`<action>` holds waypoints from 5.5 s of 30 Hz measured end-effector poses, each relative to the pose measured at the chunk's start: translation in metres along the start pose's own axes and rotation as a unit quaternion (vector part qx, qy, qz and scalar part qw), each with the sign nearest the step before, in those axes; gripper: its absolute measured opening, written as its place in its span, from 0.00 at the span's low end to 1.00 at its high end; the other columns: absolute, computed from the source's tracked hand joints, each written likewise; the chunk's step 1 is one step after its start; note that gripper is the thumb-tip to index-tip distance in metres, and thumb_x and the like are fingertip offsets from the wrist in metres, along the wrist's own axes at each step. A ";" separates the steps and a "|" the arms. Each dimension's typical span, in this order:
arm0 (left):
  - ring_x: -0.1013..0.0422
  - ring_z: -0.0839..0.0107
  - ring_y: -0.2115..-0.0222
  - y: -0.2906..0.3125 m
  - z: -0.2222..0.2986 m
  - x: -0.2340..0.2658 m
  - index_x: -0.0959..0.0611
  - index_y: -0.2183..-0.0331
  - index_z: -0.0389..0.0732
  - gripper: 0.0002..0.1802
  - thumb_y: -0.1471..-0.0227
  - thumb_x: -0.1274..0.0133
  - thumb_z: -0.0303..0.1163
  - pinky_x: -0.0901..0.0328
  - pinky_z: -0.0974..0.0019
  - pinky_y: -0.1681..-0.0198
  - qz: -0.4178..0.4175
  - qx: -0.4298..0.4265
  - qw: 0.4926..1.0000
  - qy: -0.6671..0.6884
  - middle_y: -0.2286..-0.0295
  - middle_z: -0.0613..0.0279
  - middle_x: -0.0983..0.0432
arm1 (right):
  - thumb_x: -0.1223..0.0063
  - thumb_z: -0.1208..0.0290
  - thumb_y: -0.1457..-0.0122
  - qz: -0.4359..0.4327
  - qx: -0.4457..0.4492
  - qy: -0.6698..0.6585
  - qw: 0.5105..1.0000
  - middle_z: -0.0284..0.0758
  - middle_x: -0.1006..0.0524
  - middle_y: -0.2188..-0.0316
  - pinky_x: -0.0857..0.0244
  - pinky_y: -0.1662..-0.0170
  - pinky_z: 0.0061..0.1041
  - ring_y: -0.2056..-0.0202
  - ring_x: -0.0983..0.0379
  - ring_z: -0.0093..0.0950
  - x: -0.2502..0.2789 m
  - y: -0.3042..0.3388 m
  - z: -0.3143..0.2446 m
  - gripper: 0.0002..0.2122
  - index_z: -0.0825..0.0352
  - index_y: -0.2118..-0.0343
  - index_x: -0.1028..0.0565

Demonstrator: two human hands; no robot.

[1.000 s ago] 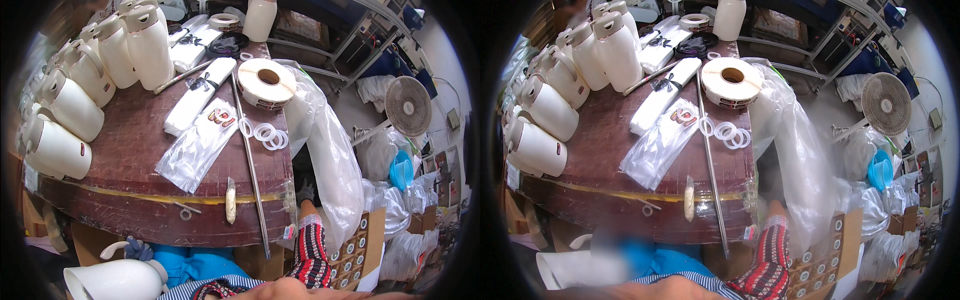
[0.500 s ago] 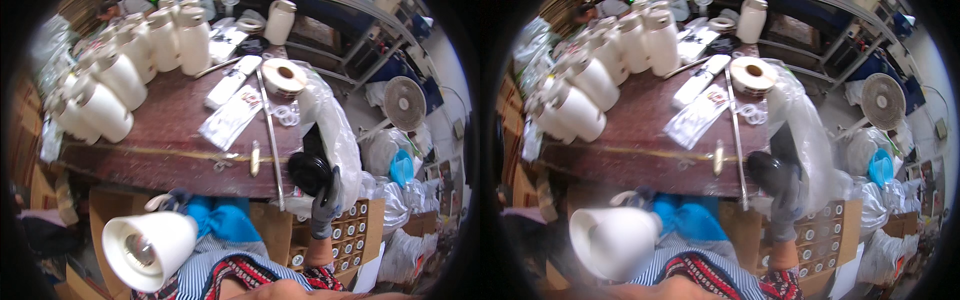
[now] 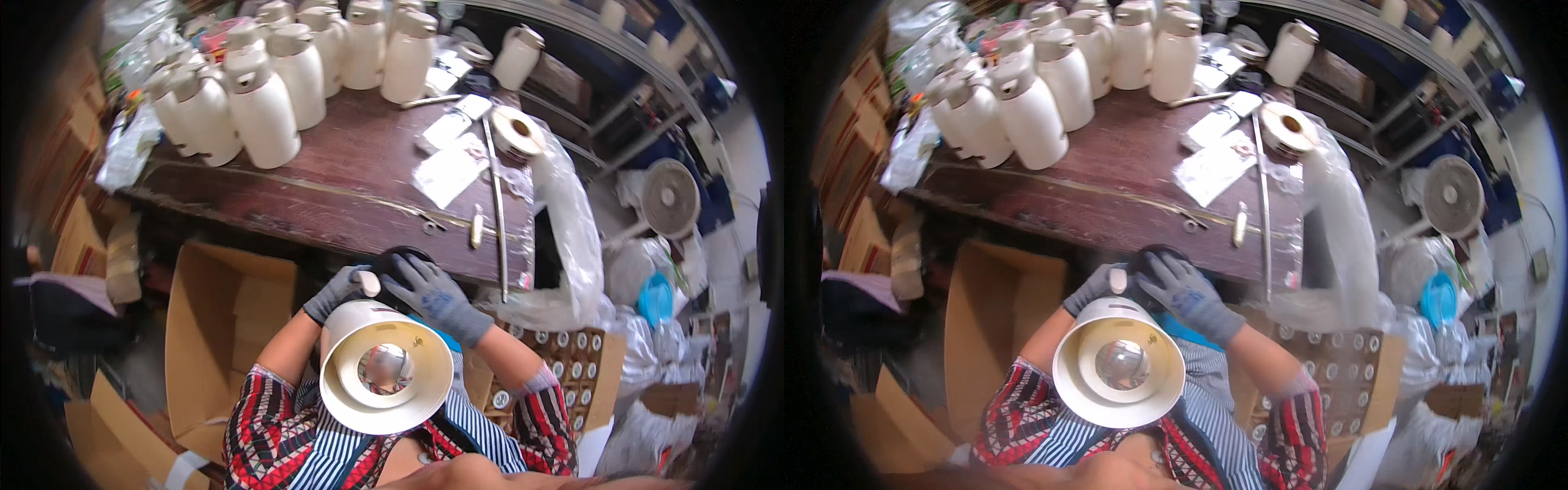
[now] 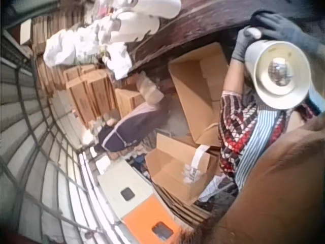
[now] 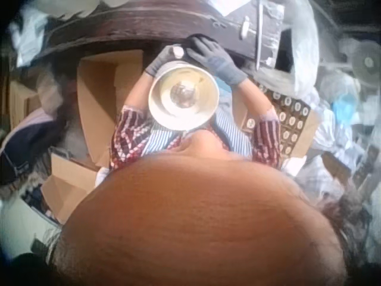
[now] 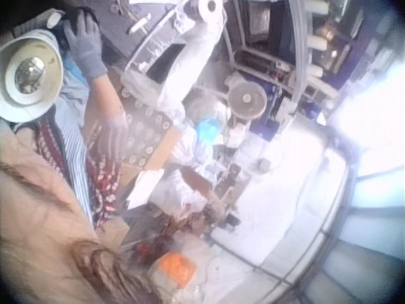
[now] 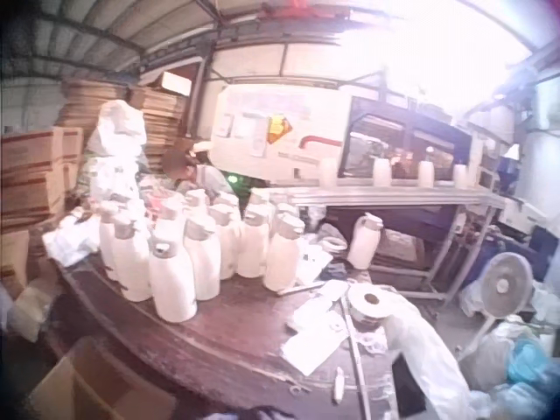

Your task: The person assembles white thermos flasks by inserting inner liners, placing lids, and screwing on caps. The person handles multiple flasks one at a time and places finished units on the table.

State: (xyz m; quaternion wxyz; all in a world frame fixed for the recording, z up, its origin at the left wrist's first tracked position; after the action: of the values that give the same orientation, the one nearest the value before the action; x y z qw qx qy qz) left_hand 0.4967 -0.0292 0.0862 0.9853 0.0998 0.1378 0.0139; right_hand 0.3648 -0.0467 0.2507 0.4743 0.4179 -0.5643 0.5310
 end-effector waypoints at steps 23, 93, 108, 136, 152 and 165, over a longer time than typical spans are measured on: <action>0.27 0.79 0.61 -0.025 -0.063 0.005 0.16 0.58 0.42 0.09 0.38 0.48 0.32 0.29 0.69 0.57 -0.007 -0.041 0.990 0.136 0.62 0.71 0.21 | 0.52 0.61 0.39 0.062 -0.077 0.107 0.989 0.52 0.29 0.45 0.29 0.60 0.45 0.60 0.27 0.46 0.000 -0.005 -0.004 0.22 0.62 0.43 0.27; 0.23 0.66 0.69 0.101 0.178 0.041 0.19 0.67 0.38 0.13 0.58 0.34 0.27 0.29 0.68 0.61 0.245 -0.252 0.920 -0.174 0.72 0.56 0.20 | 0.64 0.44 0.34 0.239 -0.265 -0.470 0.807 0.49 0.51 0.27 0.62 0.27 0.42 0.27 0.56 0.44 0.064 0.095 0.069 0.40 0.70 0.28 0.49; 0.22 0.61 0.71 0.101 0.204 -0.040 0.17 0.70 0.37 0.14 0.63 0.33 0.30 0.28 0.64 0.64 0.222 -0.271 0.897 -0.272 0.73 0.56 0.20 | 0.62 0.44 0.29 0.404 -0.420 -0.602 0.546 0.40 0.44 0.28 0.51 0.28 0.36 0.30 0.46 0.32 0.032 0.193 0.057 0.37 0.68 0.27 0.50; 0.22 0.60 0.70 0.095 0.213 -0.058 0.17 0.73 0.41 0.16 0.70 0.31 0.32 0.26 0.55 0.65 0.182 -0.301 0.893 -0.280 0.72 0.62 0.19 | 0.36 0.61 0.40 0.451 -0.314 -0.709 0.441 0.45 0.43 0.30 0.35 0.37 0.39 0.33 0.39 0.38 0.006 0.202 0.053 0.41 0.67 0.29 0.46; 0.23 0.59 0.71 0.130 0.234 -0.120 0.17 0.75 0.41 0.14 0.64 0.31 0.36 0.27 0.58 0.62 0.141 -0.449 0.732 -0.492 0.74 0.60 0.20 | 0.49 0.55 0.31 0.109 -0.280 -0.402 0.865 0.45 0.34 0.35 0.46 0.30 0.35 0.34 0.38 0.36 -0.036 0.177 0.051 0.30 0.68 0.33 0.37; 0.26 0.71 0.70 0.098 0.137 -0.001 0.17 0.70 0.38 0.11 0.60 0.32 0.22 0.30 0.67 0.62 0.301 -0.247 0.906 -0.168 0.72 0.62 0.22 | 0.64 0.40 0.30 0.248 -0.407 -0.649 0.593 0.45 0.52 0.27 0.59 0.27 0.35 0.27 0.55 0.37 -0.020 0.153 0.065 0.40 0.66 0.26 0.56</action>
State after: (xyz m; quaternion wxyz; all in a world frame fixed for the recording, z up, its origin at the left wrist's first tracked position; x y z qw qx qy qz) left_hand 0.5331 0.0407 0.2352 0.9359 -0.1089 -0.0738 0.3268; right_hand 0.2140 -0.0989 0.2010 -0.0467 0.2594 -0.9623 -0.0677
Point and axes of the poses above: each hand's wrist, its own y-axis away from the middle knuckle, its own x-axis out of the back of the hand, z = x × y, the point moved 10 cm from there along -y, towards the middle knuckle
